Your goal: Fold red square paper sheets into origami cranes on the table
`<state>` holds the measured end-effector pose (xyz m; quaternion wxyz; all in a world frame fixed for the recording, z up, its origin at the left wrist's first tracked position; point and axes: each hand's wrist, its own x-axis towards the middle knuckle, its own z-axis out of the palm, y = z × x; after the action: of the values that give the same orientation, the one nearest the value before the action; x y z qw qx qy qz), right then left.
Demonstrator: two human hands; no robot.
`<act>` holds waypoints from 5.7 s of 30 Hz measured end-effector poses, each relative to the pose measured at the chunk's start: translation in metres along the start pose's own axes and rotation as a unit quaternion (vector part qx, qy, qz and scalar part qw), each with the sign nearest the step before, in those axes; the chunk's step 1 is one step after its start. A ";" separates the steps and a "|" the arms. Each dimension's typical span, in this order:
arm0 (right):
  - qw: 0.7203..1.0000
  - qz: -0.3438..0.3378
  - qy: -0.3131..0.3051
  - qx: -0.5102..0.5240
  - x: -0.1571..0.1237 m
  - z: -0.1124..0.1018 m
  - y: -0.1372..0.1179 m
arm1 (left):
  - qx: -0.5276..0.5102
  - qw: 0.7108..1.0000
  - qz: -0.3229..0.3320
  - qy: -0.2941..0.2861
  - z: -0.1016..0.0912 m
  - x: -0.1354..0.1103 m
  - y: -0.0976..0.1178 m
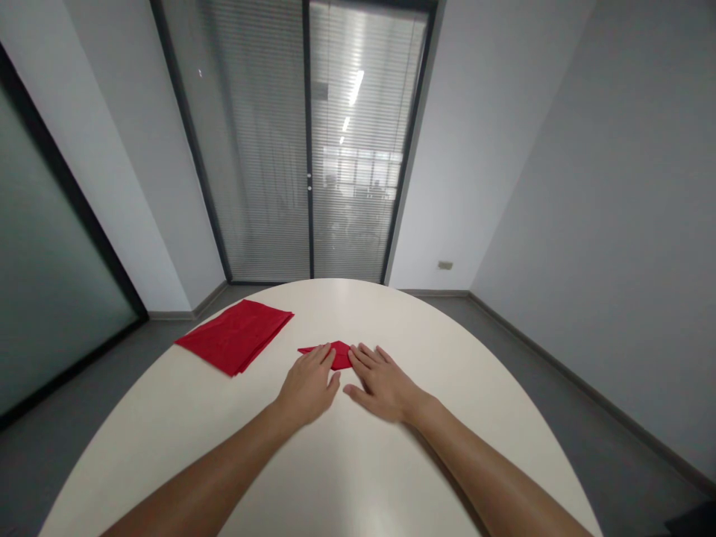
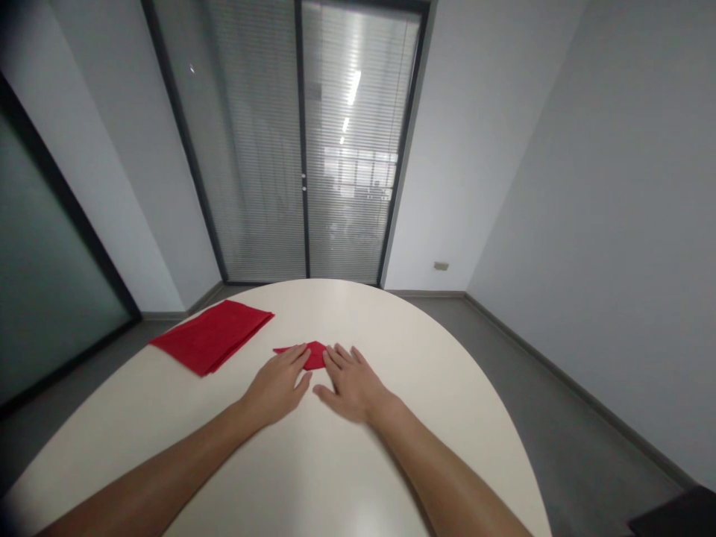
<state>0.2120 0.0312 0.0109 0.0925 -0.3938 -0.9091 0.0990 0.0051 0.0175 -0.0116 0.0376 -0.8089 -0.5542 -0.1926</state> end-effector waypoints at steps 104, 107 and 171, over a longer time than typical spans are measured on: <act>0.991 -0.080 0.108 -0.009 0.010 -0.008 -0.001 | -0.041 0.997 0.012 0.066 -0.011 0.003 -0.002; 0.991 -0.071 0.111 -0.008 0.010 -0.008 -0.001 | -0.070 0.995 0.063 0.034 -0.010 0.004 -0.002; 0.969 0.021 0.230 0.087 0.017 0.011 0.028 | -0.121 0.979 0.157 -0.040 -0.006 -0.001 -0.007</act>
<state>0.2170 0.0612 -0.0052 0.3310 -0.4158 -0.8427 0.0863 -0.0032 0.0181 -0.0075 -0.0533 -0.8917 -0.3934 -0.2172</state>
